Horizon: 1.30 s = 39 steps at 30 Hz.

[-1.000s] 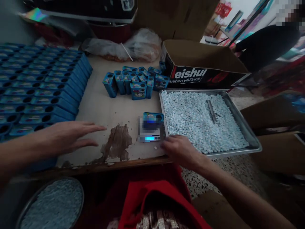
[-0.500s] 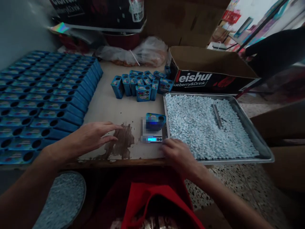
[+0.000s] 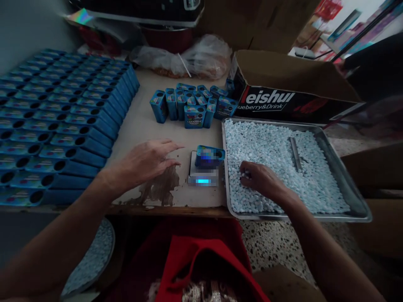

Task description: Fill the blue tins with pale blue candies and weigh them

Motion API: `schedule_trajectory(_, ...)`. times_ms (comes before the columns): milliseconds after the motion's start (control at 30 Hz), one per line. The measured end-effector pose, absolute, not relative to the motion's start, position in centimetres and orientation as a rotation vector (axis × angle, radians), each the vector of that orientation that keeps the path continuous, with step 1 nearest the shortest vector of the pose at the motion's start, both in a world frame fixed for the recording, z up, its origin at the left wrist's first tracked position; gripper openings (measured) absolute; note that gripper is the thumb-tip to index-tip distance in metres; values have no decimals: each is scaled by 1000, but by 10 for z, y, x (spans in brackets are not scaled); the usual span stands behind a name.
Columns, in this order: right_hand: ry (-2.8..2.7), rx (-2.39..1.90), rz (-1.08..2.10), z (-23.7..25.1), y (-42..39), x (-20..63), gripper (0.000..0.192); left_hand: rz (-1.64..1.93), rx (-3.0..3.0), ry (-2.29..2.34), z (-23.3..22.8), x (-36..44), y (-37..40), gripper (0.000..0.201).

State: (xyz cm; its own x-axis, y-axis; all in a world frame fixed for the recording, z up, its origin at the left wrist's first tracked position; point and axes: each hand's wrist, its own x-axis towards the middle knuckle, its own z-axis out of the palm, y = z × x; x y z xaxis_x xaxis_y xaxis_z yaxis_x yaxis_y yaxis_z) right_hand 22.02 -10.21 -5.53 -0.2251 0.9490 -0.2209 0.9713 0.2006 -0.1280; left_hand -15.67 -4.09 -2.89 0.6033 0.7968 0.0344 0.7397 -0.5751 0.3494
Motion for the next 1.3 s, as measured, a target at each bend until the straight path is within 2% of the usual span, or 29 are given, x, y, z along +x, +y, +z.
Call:
schedule_trajectory(100,2380,1849,-689,-53,-88,227,15,387,2479,1263,-29,-148,-42,50)
schedule_trajectory(200,2280,2048,-1030,-50,-80,241,9,435,2432,1190,-36,-145,-42,47)
schedule_trajectory(333,2176,2194,-1432,-33,-68,242,17,426,2370,1128,-55,-152,-39,44)
schedule_trajectory(433,2340,2063,-1537,-9,-50,220,19,416,2346,1117,-67,-161,-33,43)
schedule_trajectory(500,2535,1913,-1390,7,-37,199,15,423,2348,1114,-72,-167,-30,44)
schedule_trajectory(600,2752,1703,-937,24,-23,168,9,454,2335,1131,-74,-177,-27,44)
schedule_trajectory(667,2799,1588,-662,29,-18,154,12,457,2318,1157,-75,-184,-28,44)
schedule_trajectory(733,2799,1495,-523,28,-17,144,17,438,2307,1179,-76,-190,-29,44)
schedule_trajectory(900,2786,1467,-526,28,-18,133,25,432,2310,1179,-81,-198,-30,46)
schedule_trajectory(1133,2566,1815,-296,22,-43,180,15,480,2357,1191,-86,-213,-28,47)
schedule_trajectory(1167,2489,1812,-307,12,-52,190,18,479,2361,1206,-86,-216,-29,46)
schedule_trajectory(1233,2397,1764,-315,-11,-72,206,37,462,2364,1236,-85,-219,-30,46)
schedule_trajectory(1300,2367,1742,-264,-32,-87,215,38,435,2361,1259,-81,-217,-32,46)
